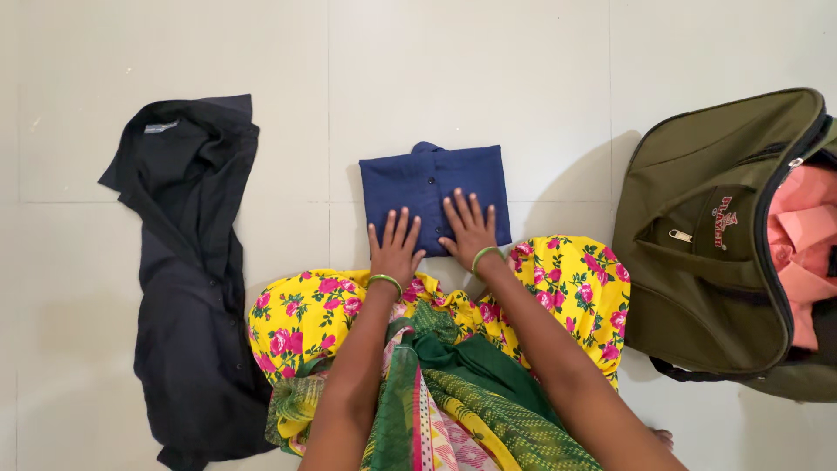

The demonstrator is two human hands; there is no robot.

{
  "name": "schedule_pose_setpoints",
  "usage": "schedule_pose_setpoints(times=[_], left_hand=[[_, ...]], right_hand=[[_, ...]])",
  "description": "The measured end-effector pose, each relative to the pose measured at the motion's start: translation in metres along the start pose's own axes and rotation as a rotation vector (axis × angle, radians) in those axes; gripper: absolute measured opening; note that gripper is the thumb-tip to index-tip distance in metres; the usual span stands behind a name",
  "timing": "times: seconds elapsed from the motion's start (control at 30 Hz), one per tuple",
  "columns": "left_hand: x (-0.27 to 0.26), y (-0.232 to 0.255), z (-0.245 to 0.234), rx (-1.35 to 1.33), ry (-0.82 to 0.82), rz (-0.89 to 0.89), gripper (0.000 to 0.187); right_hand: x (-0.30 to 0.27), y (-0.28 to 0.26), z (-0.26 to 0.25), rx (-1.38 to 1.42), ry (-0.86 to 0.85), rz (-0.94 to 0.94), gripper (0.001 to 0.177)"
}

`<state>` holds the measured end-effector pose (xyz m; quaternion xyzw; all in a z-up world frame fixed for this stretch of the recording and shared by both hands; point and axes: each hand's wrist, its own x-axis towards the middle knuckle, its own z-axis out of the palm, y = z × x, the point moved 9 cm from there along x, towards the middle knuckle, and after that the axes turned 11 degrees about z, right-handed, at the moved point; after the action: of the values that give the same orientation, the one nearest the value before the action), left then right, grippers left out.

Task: The person finishes folding a blue shirt and places it into a green travel bag, then spreads a black shirt on the floor and begins buttoning it.

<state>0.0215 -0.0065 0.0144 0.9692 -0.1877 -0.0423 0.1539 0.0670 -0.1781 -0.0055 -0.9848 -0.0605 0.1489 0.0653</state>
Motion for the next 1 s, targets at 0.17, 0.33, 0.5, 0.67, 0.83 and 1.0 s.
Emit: schedule_pose_setpoints(times=[0.17,0.33,0.5,0.67,0.83,1.0], left_hand=[[-0.015,-0.008,0.009,0.117,-0.169,-0.075,0.088],[-0.022,-0.021,0.011,0.093,-0.170,-0.177,0.091],[-0.031,-0.044,0.011,0.096,-0.085,-0.326,0.086],[-0.084,-0.114,-0.003,-0.288,0.653,-0.728,0.042],[-0.093,-0.126,0.000,-0.347,0.746,-0.732,0.039],[-0.090,-0.108,-0.016,-0.325,0.738,-0.616,0.036]], right_hand=[[-0.008,0.010,-0.007,-0.083,-0.136,0.074,0.098],[-0.011,0.073,-0.013,-0.232,-0.388,0.282,0.095],[-0.002,0.121,0.000,-0.306,-0.390,0.420,0.087],[0.012,0.074,-0.028,-0.100,-0.020,0.250,0.091],[-0.009,-0.027,-0.042,-0.050,-0.058,0.016,0.102],[-0.019,-0.078,-0.034,-0.136,-0.177,-0.066,0.118]])
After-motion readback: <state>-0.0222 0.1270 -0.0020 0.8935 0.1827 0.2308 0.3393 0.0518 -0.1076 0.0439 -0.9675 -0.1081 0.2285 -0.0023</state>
